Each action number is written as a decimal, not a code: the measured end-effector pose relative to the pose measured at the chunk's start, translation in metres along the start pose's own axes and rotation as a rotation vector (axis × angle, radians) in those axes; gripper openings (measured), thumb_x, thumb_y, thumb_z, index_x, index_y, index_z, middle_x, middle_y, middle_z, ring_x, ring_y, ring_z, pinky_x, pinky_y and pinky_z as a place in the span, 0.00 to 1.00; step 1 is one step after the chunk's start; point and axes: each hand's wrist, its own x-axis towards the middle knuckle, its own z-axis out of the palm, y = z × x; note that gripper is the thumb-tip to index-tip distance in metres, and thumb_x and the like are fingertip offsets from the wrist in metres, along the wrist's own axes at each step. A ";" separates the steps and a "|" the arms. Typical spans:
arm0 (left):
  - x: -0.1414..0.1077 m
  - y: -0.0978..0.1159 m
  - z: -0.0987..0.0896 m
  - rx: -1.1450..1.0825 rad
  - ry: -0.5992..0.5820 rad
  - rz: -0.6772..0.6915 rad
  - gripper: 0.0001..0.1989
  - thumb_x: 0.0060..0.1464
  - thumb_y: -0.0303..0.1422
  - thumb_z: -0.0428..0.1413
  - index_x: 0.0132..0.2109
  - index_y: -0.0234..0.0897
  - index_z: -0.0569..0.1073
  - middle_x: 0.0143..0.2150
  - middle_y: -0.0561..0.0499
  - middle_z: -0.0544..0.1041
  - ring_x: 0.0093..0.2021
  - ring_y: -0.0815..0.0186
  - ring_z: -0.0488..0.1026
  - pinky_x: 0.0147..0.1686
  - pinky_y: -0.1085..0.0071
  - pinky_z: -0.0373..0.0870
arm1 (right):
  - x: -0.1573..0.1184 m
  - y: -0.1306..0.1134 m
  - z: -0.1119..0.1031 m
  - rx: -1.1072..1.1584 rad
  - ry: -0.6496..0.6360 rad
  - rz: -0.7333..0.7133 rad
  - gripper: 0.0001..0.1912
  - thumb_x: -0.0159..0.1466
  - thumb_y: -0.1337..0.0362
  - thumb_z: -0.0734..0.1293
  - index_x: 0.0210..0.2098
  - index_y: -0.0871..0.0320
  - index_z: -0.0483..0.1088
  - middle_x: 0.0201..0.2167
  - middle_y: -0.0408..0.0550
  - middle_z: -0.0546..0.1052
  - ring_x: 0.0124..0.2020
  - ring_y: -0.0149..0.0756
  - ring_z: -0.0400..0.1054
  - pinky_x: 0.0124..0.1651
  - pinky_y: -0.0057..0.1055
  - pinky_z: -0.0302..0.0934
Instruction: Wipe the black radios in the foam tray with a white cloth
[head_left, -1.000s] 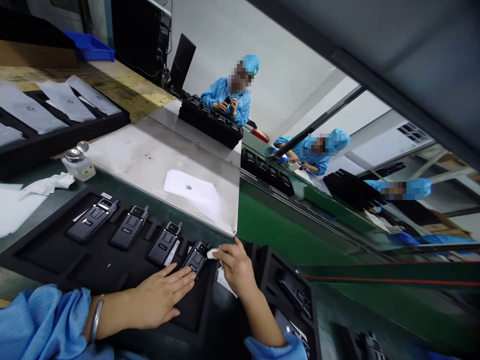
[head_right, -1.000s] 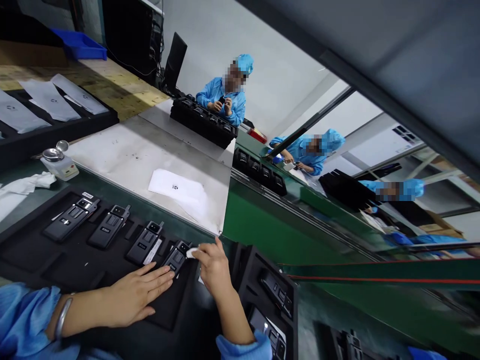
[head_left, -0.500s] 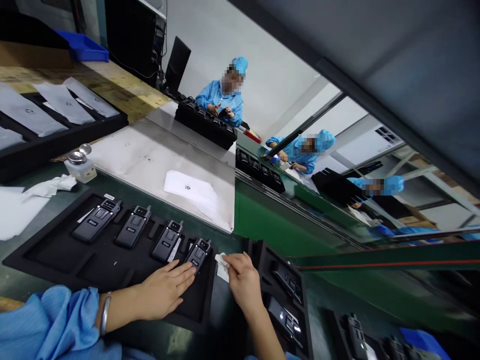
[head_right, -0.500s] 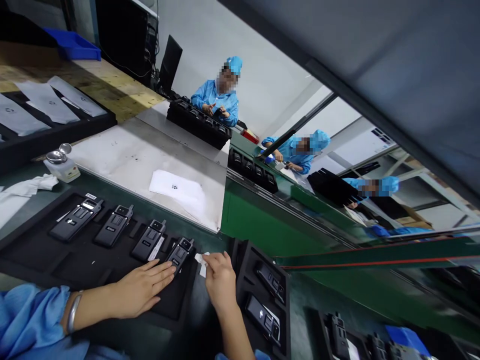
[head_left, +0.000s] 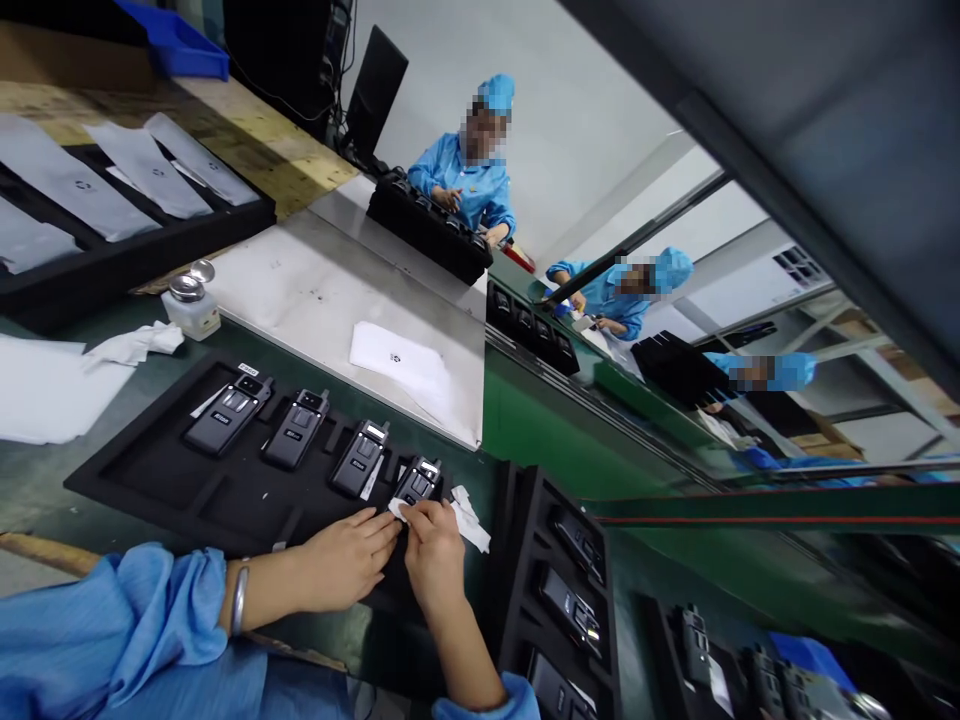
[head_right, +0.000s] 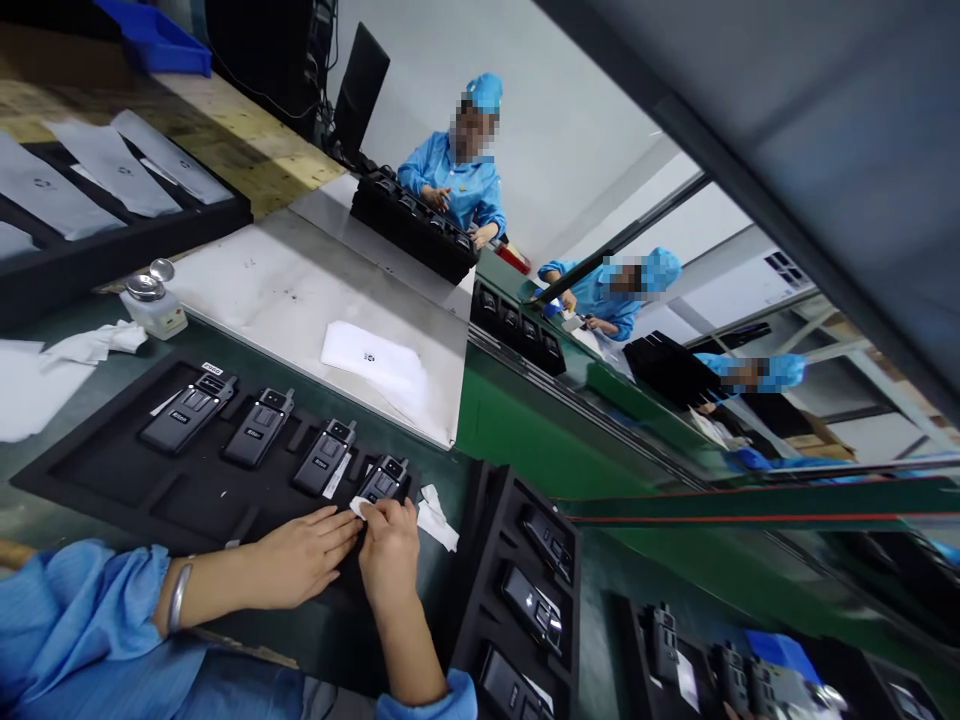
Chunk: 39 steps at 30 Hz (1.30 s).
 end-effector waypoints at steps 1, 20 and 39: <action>0.000 0.000 0.000 0.003 -0.002 0.009 0.23 0.67 0.39 0.46 0.61 0.28 0.68 0.63 0.40 0.69 0.65 0.55 0.62 0.64 0.59 0.53 | -0.001 0.002 -0.001 -0.004 0.021 0.008 0.20 0.65 0.76 0.57 0.43 0.55 0.78 0.36 0.49 0.75 0.39 0.39 0.69 0.58 0.48 0.59; -0.022 -0.002 -0.025 0.089 0.114 -0.057 0.20 0.64 0.33 0.49 0.59 0.28 0.70 0.60 0.40 0.73 0.61 0.54 0.67 0.62 0.57 0.58 | 0.024 -0.019 -0.007 0.188 -0.018 0.107 0.16 0.64 0.74 0.60 0.41 0.56 0.77 0.37 0.50 0.76 0.40 0.39 0.70 0.44 0.33 0.66; -0.048 -0.012 -0.031 0.109 0.035 -0.251 0.25 0.68 0.43 0.45 0.60 0.27 0.70 0.63 0.37 0.69 0.66 0.51 0.61 0.65 0.53 0.50 | 0.060 -0.063 0.036 0.048 0.001 -0.112 0.19 0.63 0.75 0.58 0.41 0.56 0.78 0.35 0.51 0.75 0.38 0.41 0.67 0.54 0.46 0.62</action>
